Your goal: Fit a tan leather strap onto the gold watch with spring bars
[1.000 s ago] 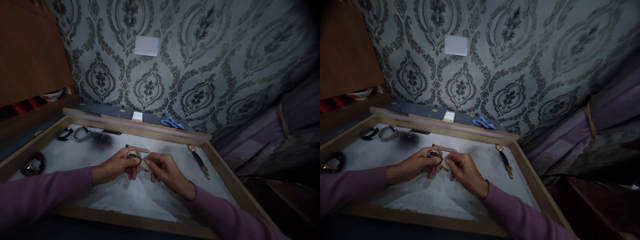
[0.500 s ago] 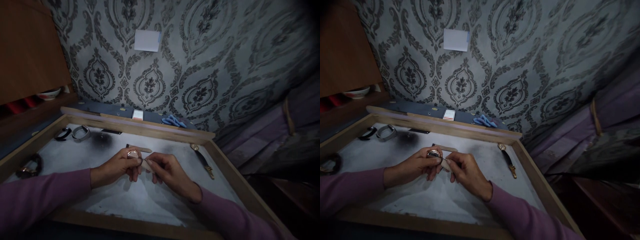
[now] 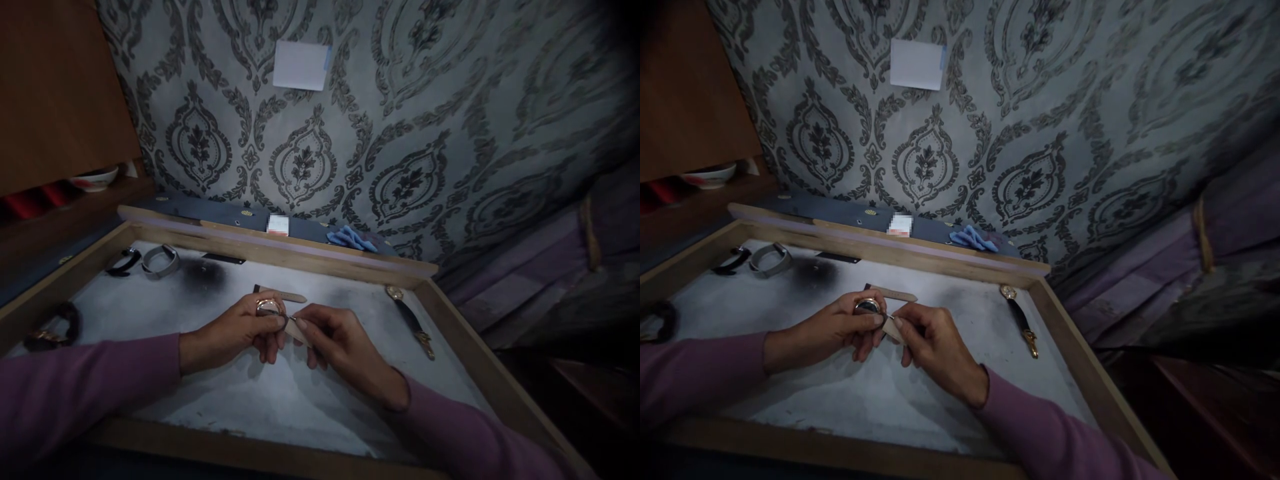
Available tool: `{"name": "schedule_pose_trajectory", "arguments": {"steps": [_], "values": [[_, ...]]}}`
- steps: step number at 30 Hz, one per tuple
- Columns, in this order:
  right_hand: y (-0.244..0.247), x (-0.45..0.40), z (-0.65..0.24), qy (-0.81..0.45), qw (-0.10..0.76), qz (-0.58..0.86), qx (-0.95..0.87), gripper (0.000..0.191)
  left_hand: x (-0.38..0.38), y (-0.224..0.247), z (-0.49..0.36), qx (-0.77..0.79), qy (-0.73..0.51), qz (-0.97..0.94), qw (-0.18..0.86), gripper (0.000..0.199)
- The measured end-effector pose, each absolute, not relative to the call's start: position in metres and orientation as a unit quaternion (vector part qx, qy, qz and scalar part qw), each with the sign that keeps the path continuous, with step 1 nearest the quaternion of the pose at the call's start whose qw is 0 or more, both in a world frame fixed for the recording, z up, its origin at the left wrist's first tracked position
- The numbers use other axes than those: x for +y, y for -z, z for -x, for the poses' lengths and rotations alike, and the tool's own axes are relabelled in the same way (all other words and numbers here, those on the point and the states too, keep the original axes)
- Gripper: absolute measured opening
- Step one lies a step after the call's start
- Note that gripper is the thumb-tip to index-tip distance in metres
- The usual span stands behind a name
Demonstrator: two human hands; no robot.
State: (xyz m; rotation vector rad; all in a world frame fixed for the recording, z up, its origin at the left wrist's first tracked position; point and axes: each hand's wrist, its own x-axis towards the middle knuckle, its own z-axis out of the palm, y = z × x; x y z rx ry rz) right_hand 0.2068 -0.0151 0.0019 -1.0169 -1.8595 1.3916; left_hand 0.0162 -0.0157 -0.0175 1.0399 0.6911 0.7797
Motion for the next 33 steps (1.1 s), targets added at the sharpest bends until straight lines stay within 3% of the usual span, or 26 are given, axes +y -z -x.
{"name": "schedule_pose_trajectory", "arguments": {"steps": [8,33], "values": [[-0.0031,-0.0148,-0.2072,-0.529,0.282,0.401,-0.693,0.038,-0.0163,0.0167,-0.0159,0.320,-0.359,-0.474,0.738,0.032],[-0.0040,-0.0154,-0.2068,-0.554,0.270,0.393,-0.683,0.041,-0.0152,0.0165,-0.0160,0.306,-0.370,-0.474,0.738,0.024]]}}
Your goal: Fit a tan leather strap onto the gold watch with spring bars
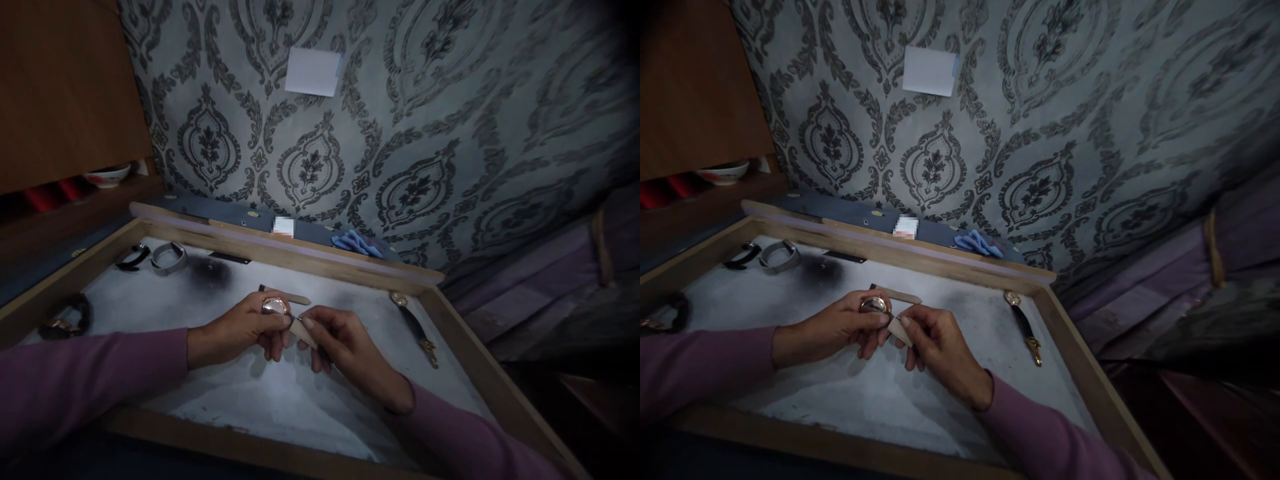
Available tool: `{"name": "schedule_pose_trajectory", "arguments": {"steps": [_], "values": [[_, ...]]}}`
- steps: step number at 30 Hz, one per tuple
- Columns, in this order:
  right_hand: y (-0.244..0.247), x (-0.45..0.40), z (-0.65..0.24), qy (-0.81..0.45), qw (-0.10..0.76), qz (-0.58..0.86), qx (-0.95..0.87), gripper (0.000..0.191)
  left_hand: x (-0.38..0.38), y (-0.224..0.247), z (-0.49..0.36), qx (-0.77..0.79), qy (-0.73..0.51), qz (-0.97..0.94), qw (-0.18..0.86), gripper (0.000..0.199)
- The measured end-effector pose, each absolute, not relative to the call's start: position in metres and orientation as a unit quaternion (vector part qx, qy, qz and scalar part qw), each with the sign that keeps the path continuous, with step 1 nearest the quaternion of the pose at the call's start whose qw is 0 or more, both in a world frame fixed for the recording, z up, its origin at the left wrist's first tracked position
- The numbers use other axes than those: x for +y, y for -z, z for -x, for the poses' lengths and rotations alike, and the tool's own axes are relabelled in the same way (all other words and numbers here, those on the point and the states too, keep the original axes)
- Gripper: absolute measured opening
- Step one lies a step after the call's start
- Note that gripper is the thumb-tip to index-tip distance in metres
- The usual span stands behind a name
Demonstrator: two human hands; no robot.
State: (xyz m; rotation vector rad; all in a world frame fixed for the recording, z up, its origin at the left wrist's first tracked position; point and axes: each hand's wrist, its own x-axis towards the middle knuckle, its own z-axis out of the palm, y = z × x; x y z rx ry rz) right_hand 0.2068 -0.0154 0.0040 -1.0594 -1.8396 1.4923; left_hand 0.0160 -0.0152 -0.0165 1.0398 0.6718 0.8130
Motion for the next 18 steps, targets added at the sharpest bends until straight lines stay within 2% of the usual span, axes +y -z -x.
{"name": "schedule_pose_trajectory", "arguments": {"steps": [11,18], "values": [[-0.0038,-0.0147,-0.2057,-0.543,0.261,0.394,-0.694,0.040,-0.0172,0.0139,-0.0151,0.317,-0.361,-0.474,0.738,0.030],[0.0012,-0.0173,-0.2062,-0.479,0.278,0.377,-0.743,0.033,-0.0177,0.0210,-0.0161,0.313,-0.356,-0.473,0.743,0.025]]}}
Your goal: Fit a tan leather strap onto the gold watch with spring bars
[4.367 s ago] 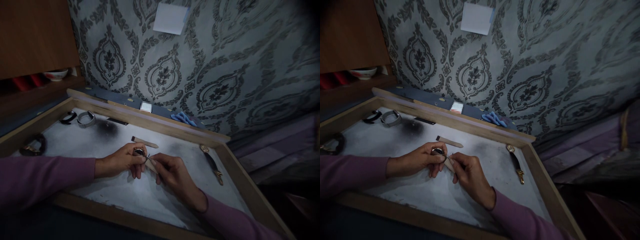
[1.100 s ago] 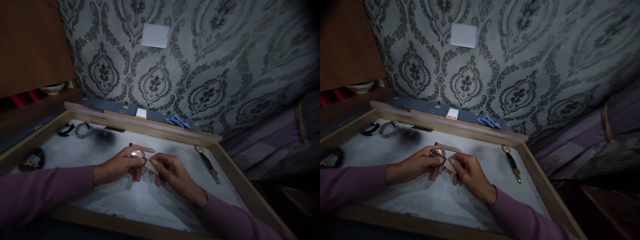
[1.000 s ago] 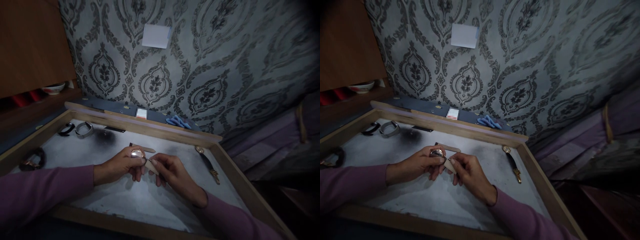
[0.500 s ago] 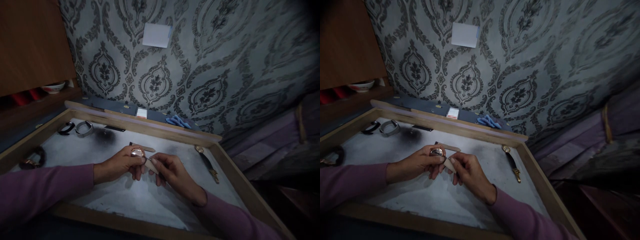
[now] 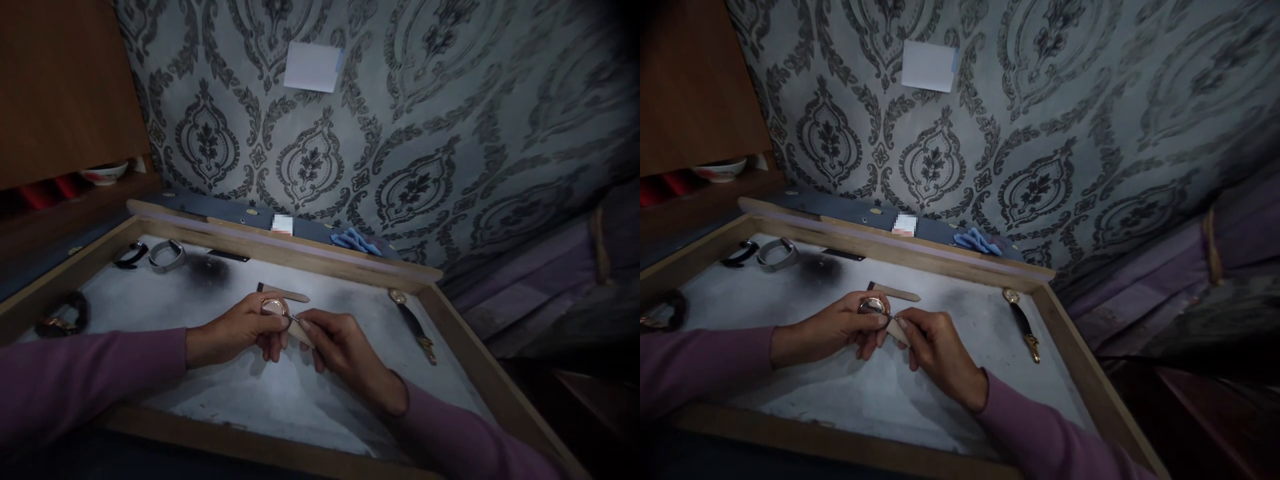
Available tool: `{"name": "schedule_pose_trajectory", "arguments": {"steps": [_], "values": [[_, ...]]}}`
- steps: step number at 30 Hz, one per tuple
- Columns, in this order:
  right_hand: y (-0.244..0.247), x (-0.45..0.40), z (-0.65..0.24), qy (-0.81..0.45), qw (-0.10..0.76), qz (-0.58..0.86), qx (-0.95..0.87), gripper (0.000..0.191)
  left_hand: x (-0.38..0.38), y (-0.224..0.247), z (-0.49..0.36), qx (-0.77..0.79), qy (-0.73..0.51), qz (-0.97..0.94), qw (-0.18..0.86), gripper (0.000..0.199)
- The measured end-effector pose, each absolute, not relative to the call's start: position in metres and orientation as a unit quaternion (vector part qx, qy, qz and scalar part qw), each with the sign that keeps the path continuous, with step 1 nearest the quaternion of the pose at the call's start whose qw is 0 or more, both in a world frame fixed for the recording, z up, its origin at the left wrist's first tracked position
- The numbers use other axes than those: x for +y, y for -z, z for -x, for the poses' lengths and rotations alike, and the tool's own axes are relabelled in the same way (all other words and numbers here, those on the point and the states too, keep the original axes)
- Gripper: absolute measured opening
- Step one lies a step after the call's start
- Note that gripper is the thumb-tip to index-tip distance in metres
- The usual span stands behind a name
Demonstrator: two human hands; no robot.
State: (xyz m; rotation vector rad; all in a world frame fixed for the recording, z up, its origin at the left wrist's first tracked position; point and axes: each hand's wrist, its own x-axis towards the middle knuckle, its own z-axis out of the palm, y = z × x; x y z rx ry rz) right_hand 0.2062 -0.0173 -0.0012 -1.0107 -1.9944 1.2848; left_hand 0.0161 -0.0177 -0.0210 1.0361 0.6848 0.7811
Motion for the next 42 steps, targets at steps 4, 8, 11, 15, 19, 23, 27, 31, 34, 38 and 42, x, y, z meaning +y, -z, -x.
{"name": "schedule_pose_trajectory", "arguments": {"steps": [4,8,11,15,19,23,27,31,34,38,42], "values": [[0.002,-0.018,-0.207,-0.439,0.274,0.375,-0.769,0.035,-0.018,0.023,-0.016,0.308,-0.353,-0.477,0.743,0.025],[0.000,-0.018,-0.208,-0.406,0.267,0.358,-0.797,0.037,-0.018,0.022,-0.016,0.305,-0.346,-0.479,0.747,0.026],[-0.002,-0.018,-0.208,-0.382,0.268,0.350,-0.812,0.037,-0.018,0.021,-0.015,0.301,-0.341,-0.483,0.749,0.026],[-0.003,-0.018,-0.208,-0.370,0.272,0.346,-0.818,0.035,-0.019,0.021,-0.015,0.306,-0.338,-0.485,0.746,0.027],[-0.001,-0.019,-0.207,-0.367,0.272,0.350,-0.818,0.034,-0.019,0.021,-0.016,0.311,-0.336,-0.493,0.740,0.026],[0.002,-0.018,-0.207,-0.363,0.269,0.357,-0.818,0.033,-0.018,0.022,-0.016,0.316,-0.333,-0.489,0.742,0.022],[0.007,-0.017,-0.208,-0.374,0.275,0.371,-0.804,0.029,-0.017,0.020,-0.016,0.329,-0.332,-0.485,0.739,0.021],[0.007,-0.016,-0.208,-0.403,0.275,0.372,-0.790,0.030,-0.018,0.015,-0.017,0.337,-0.336,-0.484,0.735,0.022],[0.006,-0.016,-0.208,-0.419,0.264,0.369,-0.787,0.033,-0.018,0.015,-0.016,0.339,-0.336,-0.482,0.734,0.020],[0.006,-0.016,-0.209,-0.418,0.259,0.374,-0.786,0.034,-0.017,0.019,-0.015,0.334,-0.340,-0.478,0.738,0.018],[0.005,-0.016,-0.209,-0.413,0.263,0.371,-0.789,0.035,-0.016,0.020,-0.015,0.331,-0.340,-0.470,0.744,0.020]]}}
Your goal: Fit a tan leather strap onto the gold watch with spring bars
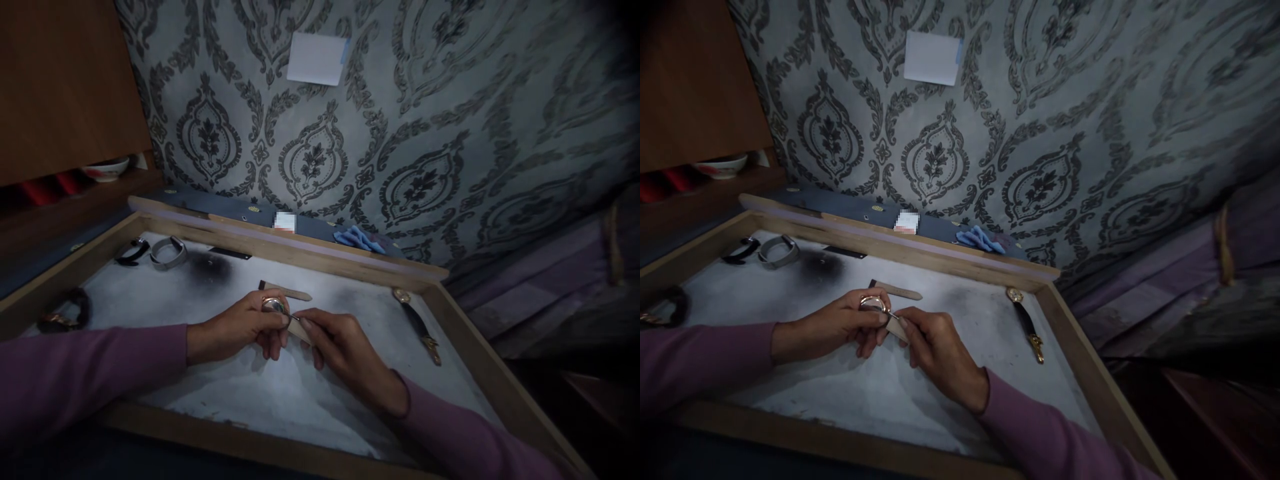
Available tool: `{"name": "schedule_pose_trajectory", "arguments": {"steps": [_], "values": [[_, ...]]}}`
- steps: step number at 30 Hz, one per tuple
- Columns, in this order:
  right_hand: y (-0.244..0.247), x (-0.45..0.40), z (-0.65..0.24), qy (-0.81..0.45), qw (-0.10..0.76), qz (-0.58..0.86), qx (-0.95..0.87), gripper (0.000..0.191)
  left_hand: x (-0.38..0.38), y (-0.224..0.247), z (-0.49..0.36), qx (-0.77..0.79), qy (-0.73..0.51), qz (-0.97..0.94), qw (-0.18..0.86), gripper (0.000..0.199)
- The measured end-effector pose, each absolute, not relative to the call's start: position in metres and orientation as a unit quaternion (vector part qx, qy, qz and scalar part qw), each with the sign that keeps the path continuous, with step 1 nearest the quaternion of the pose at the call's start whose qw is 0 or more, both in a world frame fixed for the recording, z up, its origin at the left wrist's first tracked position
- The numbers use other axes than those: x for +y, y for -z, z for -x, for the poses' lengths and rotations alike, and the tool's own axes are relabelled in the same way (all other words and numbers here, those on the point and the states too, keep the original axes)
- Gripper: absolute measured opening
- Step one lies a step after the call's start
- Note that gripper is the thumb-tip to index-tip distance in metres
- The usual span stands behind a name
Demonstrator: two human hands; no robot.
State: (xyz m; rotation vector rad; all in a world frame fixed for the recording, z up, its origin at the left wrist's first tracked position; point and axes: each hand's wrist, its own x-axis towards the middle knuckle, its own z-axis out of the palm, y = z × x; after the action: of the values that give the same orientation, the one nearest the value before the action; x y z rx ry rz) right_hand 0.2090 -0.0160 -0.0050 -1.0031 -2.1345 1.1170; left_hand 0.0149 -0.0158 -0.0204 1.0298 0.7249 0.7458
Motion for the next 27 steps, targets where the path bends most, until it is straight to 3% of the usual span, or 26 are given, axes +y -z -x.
{"name": "schedule_pose_trajectory", "arguments": {"steps": [13,27], "values": [[0.0054,-0.0161,-0.2091,-0.415,0.270,0.375,-0.784,0.035,-0.0155,0.0203,-0.0138,0.330,-0.345,-0.463,0.747,0.028],[0.0056,-0.0159,-0.2079,-0.426,0.271,0.374,-0.778,0.033,-0.0155,0.0192,-0.0146,0.334,-0.342,-0.461,0.748,0.022]]}}
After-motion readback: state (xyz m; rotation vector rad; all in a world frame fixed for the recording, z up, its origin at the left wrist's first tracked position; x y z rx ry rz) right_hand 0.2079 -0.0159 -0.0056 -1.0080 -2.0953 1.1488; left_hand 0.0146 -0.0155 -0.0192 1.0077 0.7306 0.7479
